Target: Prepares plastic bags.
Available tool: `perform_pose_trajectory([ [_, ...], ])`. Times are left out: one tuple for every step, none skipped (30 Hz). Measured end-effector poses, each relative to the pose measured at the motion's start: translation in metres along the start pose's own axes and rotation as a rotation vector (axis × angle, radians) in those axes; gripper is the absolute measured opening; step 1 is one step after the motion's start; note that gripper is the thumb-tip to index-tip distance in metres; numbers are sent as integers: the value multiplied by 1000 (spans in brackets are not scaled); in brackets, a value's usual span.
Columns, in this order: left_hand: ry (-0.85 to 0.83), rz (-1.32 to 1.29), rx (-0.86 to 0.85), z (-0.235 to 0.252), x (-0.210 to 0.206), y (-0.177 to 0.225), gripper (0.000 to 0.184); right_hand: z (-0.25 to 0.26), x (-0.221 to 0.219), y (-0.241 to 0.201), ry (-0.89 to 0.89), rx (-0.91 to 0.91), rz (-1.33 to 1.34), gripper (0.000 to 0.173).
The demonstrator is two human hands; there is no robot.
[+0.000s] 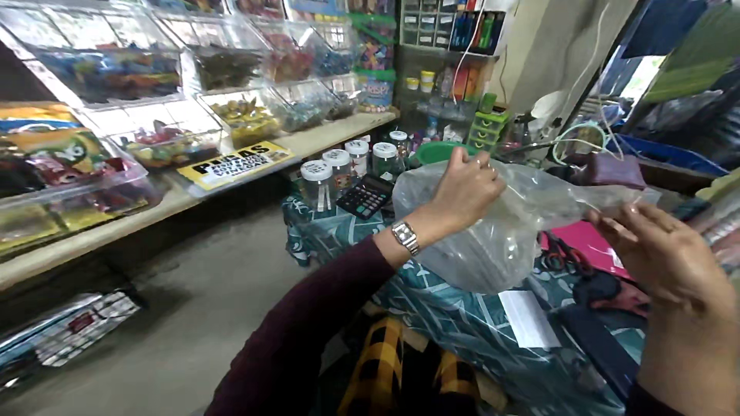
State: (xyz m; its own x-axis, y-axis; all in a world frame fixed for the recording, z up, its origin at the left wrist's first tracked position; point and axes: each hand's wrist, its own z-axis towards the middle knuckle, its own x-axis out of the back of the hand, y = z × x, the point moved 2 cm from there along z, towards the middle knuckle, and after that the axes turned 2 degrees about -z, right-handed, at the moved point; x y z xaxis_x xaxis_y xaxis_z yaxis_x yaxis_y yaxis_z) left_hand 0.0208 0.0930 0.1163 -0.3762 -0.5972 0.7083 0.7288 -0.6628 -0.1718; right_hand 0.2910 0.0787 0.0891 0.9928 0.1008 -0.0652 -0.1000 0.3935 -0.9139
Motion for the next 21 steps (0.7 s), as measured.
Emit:
perform_pose_trajectory([
  [17, -5, 3, 11, 12, 0, 11, -7, 3, 2, -18, 36, -44, 21],
  [9, -4, 22, 22, 25, 1, 14, -15, 7, 7, -20, 54, -91, 25],
  [-1, 7, 32, 33, 36, 1, 16, -23, 10, 14, -12, 57, -153, 33],
  [-2, 33, 39, 44, 44, 2, 17, -31, 13, 19, 6, 51, -248, 46],
  [-4, 65, 50, 53, 51, 2, 18, -39, 14, 22, 27, 41, -389, 62],
  [7, 85, 61, 61, 55, 1, 19, -44, 12, 22, 29, 31, -500, 78],
  [-7, 86, 81, 67, 60, -1, 19, -48, 8, 20, 21, 41, -559, 88],
  [-27, 76, 104, 72, 62, -3, 18, -51, 3, 17, 15, 85, -575, 91],
  [-45, 57, 129, 74, 62, -4, 18, -52, -1, 13, -9, 143, -568, 90],
  [-46, 40, 153, 75, 60, -5, 18, -53, -4, 9, -43, 184, -565, 88],
  [-24, 27, 182, 74, 58, -4, 18, -52, -7, 4, -68, 202, -572, 83],
  [4, 18, 229, 70, 56, -1, 19, -49, -11, 0, -74, 203, -573, 75],
  [34, 15, 286, 64, 55, 6, 21, -46, -14, -1, -53, 195, -551, 64],
  [37, -1, 350, 52, 55, 18, 23, -42, -17, -2, -16, 176, -504, 52],
  [11, -33, 402, 36, 54, 36, 23, -37, -20, -2, 40, 167, -454, 42],
  [-33, -83, 416, 18, 51, 56, 24, -33, -22, -2, 100, 176, -405, 33],
  [-129, -130, 435, 4, 42, 74, 34, -28, -25, -1, 146, 204, -370, 25],
  [-269, -156, 471, -2, 32, 90, 47, -24, -30, -1, 183, 237, -343, 18],
  [-396, -183, 503, -4, 19, 102, 57, -20, -34, -1, 212, 271, -333, 13],
  [-456, -207, 515, -4, 4, 109, 59, -17, -39, -2, 233, 302, -346, 12],
  [-436, -219, 513, -6, -13, 113, 51, -12, -42, -3, 246, 331, -377, 12],
])
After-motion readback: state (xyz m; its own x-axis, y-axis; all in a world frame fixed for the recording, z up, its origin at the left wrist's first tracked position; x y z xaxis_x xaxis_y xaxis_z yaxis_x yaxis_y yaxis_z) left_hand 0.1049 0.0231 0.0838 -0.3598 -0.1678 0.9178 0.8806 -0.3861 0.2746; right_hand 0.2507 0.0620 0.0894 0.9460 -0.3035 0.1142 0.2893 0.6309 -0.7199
